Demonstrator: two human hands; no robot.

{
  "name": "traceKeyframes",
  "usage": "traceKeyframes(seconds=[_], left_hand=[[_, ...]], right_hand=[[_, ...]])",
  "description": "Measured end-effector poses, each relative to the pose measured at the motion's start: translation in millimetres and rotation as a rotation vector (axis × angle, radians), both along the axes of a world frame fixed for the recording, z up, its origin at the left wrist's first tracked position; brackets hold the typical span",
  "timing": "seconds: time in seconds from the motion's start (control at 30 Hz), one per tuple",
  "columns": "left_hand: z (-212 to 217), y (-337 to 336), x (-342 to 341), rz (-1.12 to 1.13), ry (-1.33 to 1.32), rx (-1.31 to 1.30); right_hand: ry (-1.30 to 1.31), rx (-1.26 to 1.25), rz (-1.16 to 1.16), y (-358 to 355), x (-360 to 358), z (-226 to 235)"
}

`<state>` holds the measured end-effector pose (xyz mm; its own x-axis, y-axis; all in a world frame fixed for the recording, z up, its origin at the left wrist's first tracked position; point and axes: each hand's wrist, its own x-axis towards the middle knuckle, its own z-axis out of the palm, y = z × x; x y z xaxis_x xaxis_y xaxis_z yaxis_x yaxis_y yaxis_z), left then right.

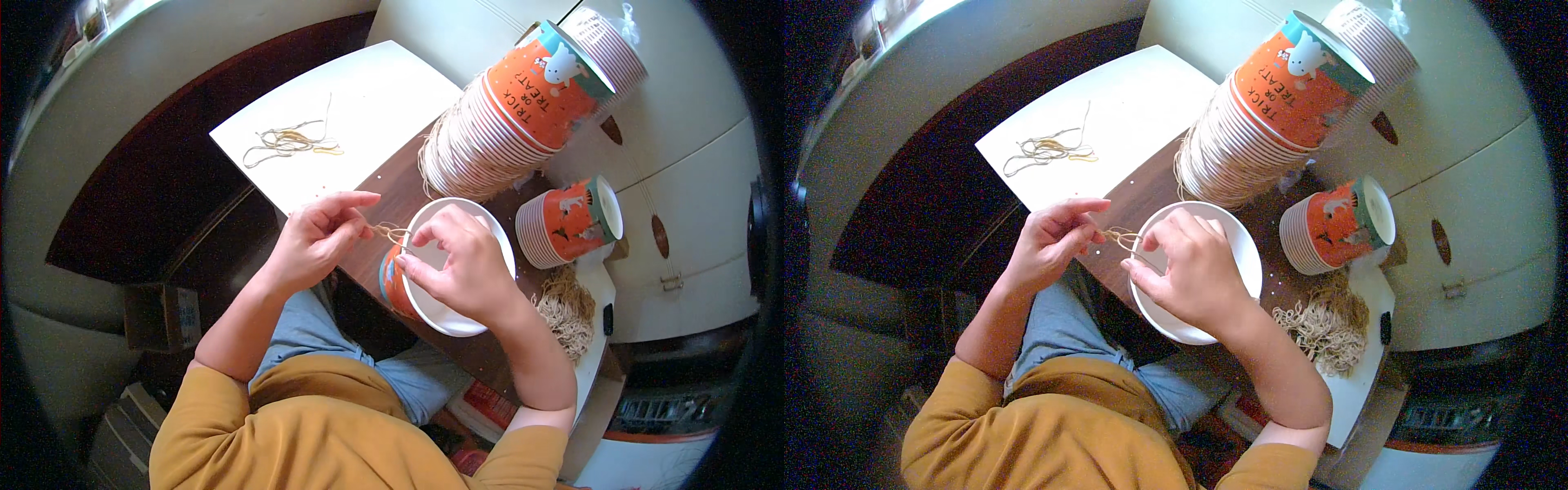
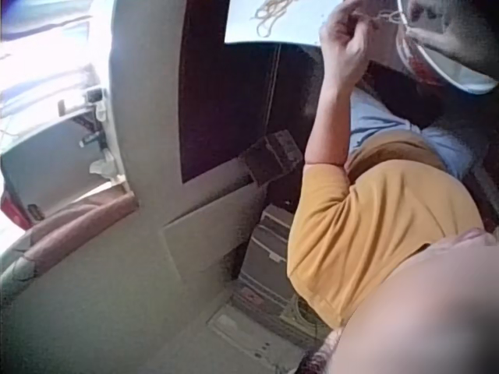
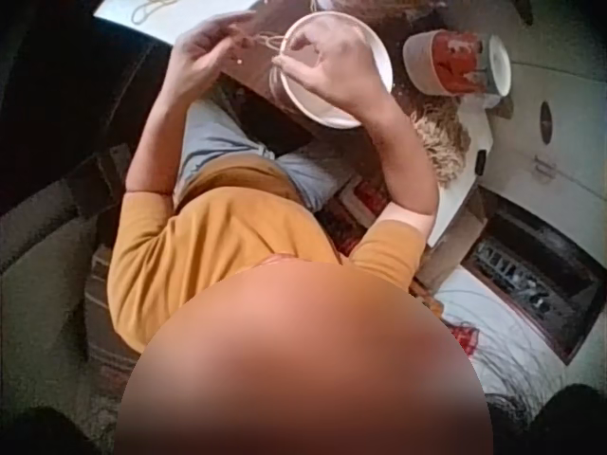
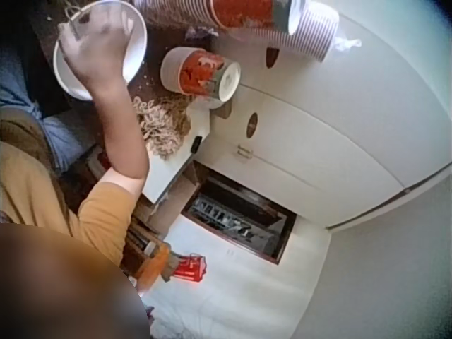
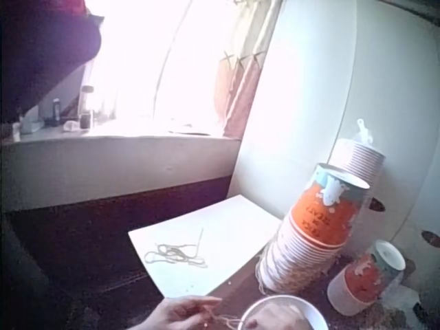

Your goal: Attaching string handles to paper buckets by threading them through holes and tying knots.

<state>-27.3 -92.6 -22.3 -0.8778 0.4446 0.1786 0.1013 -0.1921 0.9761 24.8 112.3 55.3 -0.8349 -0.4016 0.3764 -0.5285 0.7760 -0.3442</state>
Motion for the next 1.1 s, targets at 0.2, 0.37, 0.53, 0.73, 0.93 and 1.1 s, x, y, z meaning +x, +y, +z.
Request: traceKeyframes(seconds=[0.2, 0.37, 0.53, 0.73, 0.93, 1.1], left_hand=[[0, 2, -5, -0.052, -0.031, -0.011], [-3, 8, -9, -0.152, -0.222, -0.007], [-10, 8, -8, -0.288, -0.204, 0.018], [-11, 17, -2, -0.246, -0.224, 0.064], [0, 10, 0, -0.123, -0.220, -0.030], [-1, 8, -2, -0.097, -0.175, -0.014]], right_hand=[[-0.473, -0.051, -0.117, 3, 3, 0], [-0.466, -0.200, -0.092, 1, 3, -3], [-0.541, -0.306, -0.155, -1, 2, 2], [-0.576, -0.384, -0.142, 1, -12, 7], [-0.807, -0.423, -0.279, -3, -26, 19], [-0.558, -0.256, -0.168, -3, -30, 12]])
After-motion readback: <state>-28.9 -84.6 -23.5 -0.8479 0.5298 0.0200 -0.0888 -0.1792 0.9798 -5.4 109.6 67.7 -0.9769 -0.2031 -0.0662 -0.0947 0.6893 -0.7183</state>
